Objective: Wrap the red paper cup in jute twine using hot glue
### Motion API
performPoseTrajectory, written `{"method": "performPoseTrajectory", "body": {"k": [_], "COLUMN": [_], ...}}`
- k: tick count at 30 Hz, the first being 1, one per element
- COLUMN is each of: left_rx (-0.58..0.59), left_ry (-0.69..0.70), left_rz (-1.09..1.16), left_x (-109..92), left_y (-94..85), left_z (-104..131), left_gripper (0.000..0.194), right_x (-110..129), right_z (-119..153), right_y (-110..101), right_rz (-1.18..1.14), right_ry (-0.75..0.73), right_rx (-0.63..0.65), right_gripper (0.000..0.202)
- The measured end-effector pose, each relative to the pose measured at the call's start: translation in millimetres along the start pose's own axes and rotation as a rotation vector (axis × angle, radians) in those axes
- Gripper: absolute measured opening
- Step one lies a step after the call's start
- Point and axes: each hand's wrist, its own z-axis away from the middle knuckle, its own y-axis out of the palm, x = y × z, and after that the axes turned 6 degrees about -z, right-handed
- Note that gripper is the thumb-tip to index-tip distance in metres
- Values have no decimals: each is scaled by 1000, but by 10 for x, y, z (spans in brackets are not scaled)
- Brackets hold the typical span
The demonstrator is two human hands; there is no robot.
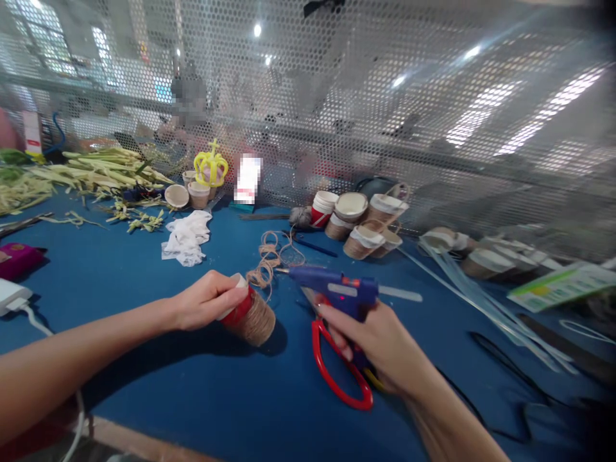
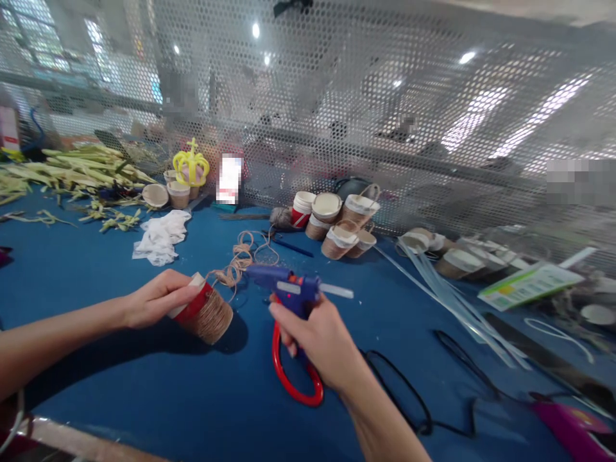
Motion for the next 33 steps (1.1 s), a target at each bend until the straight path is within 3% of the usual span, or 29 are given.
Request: {"method": "performPoseTrajectory", "body": {"k": [4, 6, 13, 19, 22, 26, 28, 30, 33], "left_rx": [-26, -24, -37, -35, -24, -7, -3, 9, 37], "left_ry": [23, 39, 94, 129, 173, 249, 302, 342, 359], "left_rz": [10, 5, -47, -104, -145, -189, -235, -287, -321], "left_x": [-32, -61, -129, -159, -189, -233, -241, -240, -236], "left_y": [-5, -8, -17, -31, -28, -11, -2, 5, 10], "left_z": [4, 8, 26, 38, 40, 38, 40, 42, 37], "left_gripper": [39, 37, 36, 38, 36, 31, 30, 30, 31], "right_x": [-117, -214, -519, -341, -122, 115, 177, 204, 210], "right_z": [-278, -427, -760, -605, -454, -319, -282, -264, -260], "right_y": [-277, -364, -453, -475, -266, 185, 387, 530, 626], "right_rz": [-82, -61, 154, 361, 363, 251, 43, -223, -515], "right_ry": [6, 41, 114, 11, -104, -164, -177, -144, -28], "right_rx": [-331, -401, -412, -431, -330, 29, 265, 413, 436], "right_gripper": [22, 21, 31, 38, 32, 42, 47, 46, 41]}}
